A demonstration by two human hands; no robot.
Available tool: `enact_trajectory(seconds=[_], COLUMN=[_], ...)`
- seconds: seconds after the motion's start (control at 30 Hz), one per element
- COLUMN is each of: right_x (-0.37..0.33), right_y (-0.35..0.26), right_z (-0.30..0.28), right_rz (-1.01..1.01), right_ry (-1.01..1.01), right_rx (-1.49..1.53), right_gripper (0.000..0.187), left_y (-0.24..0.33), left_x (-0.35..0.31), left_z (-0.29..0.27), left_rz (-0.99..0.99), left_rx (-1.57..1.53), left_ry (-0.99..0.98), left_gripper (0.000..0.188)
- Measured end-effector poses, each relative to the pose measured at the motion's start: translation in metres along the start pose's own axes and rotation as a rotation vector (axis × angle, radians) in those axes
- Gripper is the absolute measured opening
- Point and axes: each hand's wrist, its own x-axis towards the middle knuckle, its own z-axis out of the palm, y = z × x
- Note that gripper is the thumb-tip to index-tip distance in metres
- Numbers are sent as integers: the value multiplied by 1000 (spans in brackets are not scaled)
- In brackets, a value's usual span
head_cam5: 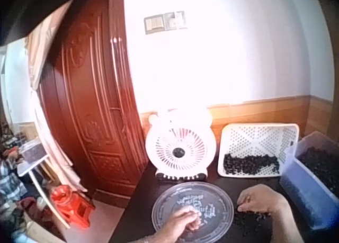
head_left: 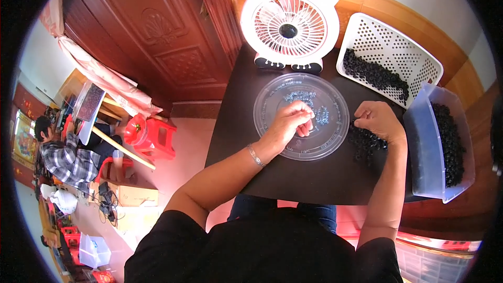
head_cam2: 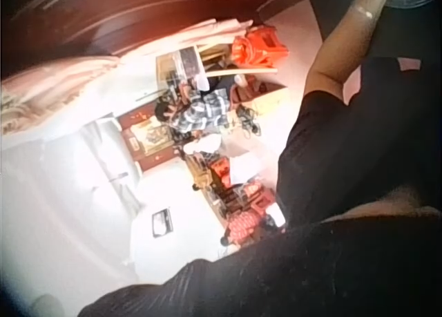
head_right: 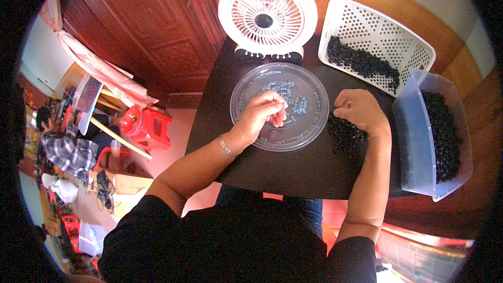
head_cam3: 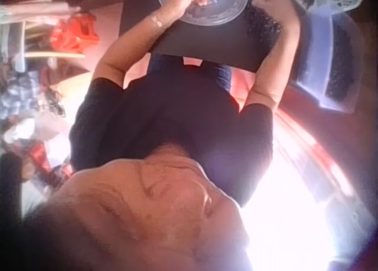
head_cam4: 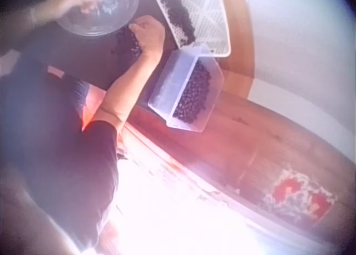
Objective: The person assembles small components by inserting metal pins into black rings by hand, placing each assembled piece on the table.
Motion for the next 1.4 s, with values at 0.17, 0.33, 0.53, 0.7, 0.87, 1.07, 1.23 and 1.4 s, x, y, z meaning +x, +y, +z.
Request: enact_trajectory(seconds=[0.17, 0.33, 0.53, 0.7, 0.87, 1.07, 1.23, 1.4], right_x=[5, 4, 4, -2, 3, 4, 3, 8], right_y=[1, 1, -27, -71, -73, -77, -79, -69], right_z=[10, 10, 15, 55, 77, 80, 82, 87], right_rz=[9, 12, -58, -531, -752, -681, -645, -624], right_ry=[0, 37, 105, 245, 356, 444, 368, 365], right_rx=[-140, -188, 38, 226, -17, -7, 21, 192], right_gripper=[16, 17, 16, 21, 33, 32, 32, 33], left_y=[-2, -1, -1, -5, -5, -5, -1, -5], left_x=[2, 3, 1, -1, 2, 3, -1, 2], left_z=[-1, 0, 1, 1, 1, -5, 2, -1], left_rz=[-7, -36, -34, -94, -13, 12, -36, -23], left_rx=[9, 5, 14, -139, -244, -430, -423, -504], left_ry=[-5, -3, -16, -138, -165, -231, -114, -182], left_gripper=[15, 16, 18, 25, 16, 18, 18, 19])
